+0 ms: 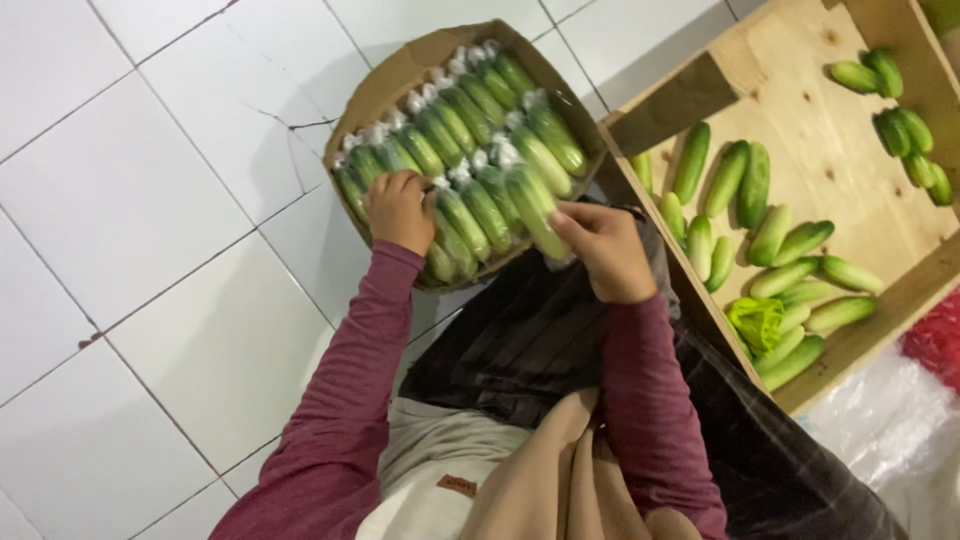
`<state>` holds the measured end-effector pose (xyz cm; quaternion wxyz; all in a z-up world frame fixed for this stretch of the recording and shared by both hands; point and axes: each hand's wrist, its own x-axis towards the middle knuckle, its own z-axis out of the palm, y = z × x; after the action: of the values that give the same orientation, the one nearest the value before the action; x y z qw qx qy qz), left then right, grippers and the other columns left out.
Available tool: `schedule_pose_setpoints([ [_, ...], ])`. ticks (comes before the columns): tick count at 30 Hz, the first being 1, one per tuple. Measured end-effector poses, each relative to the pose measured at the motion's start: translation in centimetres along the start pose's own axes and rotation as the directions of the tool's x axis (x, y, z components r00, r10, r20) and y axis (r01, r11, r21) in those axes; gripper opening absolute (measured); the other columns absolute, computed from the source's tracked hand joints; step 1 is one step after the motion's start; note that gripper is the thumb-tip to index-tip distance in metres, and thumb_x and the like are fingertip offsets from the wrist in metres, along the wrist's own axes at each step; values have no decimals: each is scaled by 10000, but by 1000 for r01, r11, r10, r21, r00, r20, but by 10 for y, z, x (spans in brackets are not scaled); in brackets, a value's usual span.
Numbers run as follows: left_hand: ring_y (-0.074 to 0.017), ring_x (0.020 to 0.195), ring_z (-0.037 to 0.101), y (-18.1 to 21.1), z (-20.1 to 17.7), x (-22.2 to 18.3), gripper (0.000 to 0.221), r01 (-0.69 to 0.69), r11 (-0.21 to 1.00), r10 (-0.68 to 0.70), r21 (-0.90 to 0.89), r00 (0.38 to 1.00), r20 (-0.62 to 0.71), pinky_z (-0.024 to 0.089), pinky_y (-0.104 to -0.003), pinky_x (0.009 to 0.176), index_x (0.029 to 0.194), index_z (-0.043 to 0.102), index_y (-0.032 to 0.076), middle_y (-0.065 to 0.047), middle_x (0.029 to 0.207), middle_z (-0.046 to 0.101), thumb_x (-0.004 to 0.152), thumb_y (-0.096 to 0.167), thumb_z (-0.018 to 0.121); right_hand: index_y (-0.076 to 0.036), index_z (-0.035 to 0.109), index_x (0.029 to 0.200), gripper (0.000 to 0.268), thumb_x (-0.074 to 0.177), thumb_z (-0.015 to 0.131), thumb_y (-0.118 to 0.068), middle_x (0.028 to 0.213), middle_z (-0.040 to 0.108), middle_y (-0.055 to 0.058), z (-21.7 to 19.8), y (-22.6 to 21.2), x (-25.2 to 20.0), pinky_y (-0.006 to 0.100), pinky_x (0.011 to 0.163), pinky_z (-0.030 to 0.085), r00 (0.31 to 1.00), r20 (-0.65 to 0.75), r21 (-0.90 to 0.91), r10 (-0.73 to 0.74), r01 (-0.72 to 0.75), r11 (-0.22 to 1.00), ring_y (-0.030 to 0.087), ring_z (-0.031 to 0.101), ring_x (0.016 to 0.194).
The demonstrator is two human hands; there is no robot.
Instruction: The person picks up cucumbers from a wooden crate, places them into plastic bags, ties the bags, and puts the packaged cucumbers into a cardboard box.
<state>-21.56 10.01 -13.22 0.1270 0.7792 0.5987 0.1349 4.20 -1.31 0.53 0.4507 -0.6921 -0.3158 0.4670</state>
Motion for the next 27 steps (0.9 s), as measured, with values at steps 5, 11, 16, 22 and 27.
schedule_pose_setpoints([
  [5, -282, 1399, 383, -33, 35, 22, 274, -31, 1000, 31, -2, 993, 114, 216, -561, 1151, 1315, 666, 246, -13, 1465, 542, 1077, 328, 557, -116, 822, 1073, 309, 885, 812, -361, 779, 734, 44, 67, -9, 54, 318, 597, 490, 994, 113, -261, -2, 31, 965, 95, 571, 684],
  [11, -322, 1497, 318, -29, -2, 26, 306, -131, 990, 121, 51, 981, 153, 148, -668, 1176, 1204, 705, 227, -54, 1492, 529, 1040, 426, 541, -39, 772, 1124, 344, 882, 784, -283, 945, 768, 131, 135, 44, 118, 361, 755, 537, 988, 146, -262, -58, 95, 960, 176, 675, 888],
  [16, -320, 1447, 370, -40, 7, 16, 373, -119, 992, 121, -47, 992, 42, 188, -642, 1162, 1102, 730, 137, -72, 1426, 551, 999, 465, 586, -58, 756, 1208, 388, 906, 773, -300, 1072, 779, 109, 173, 58, 140, 377, 851, 573, 991, 123, -324, -51, 88, 942, 245, 742, 1010],
  [22, -318, 1386, 451, -32, -6, 12, 370, -56, 995, 54, -82, 998, -27, 280, -585, 1165, 1073, 735, 57, -117, 1383, 595, 1033, 397, 594, -39, 724, 1273, 386, 970, 722, -278, 1155, 747, 158, 199, 60, 143, 404, 943, 577, 980, 181, -368, -82, 145, 919, 319, 714, 1089],
  [27, -345, 1334, 504, -32, -14, 12, 232, 9, 986, -12, -168, 1000, -17, 396, -550, 1147, 1007, 733, 21, -162, 1393, 517, 981, 248, 691, 22, 650, 1318, 364, 972, 658, -92, 1191, 720, 208, 206, 54, 136, 471, 970, 582, 961, 265, -490, -83, 208, 847, 355, 685, 1135],
])
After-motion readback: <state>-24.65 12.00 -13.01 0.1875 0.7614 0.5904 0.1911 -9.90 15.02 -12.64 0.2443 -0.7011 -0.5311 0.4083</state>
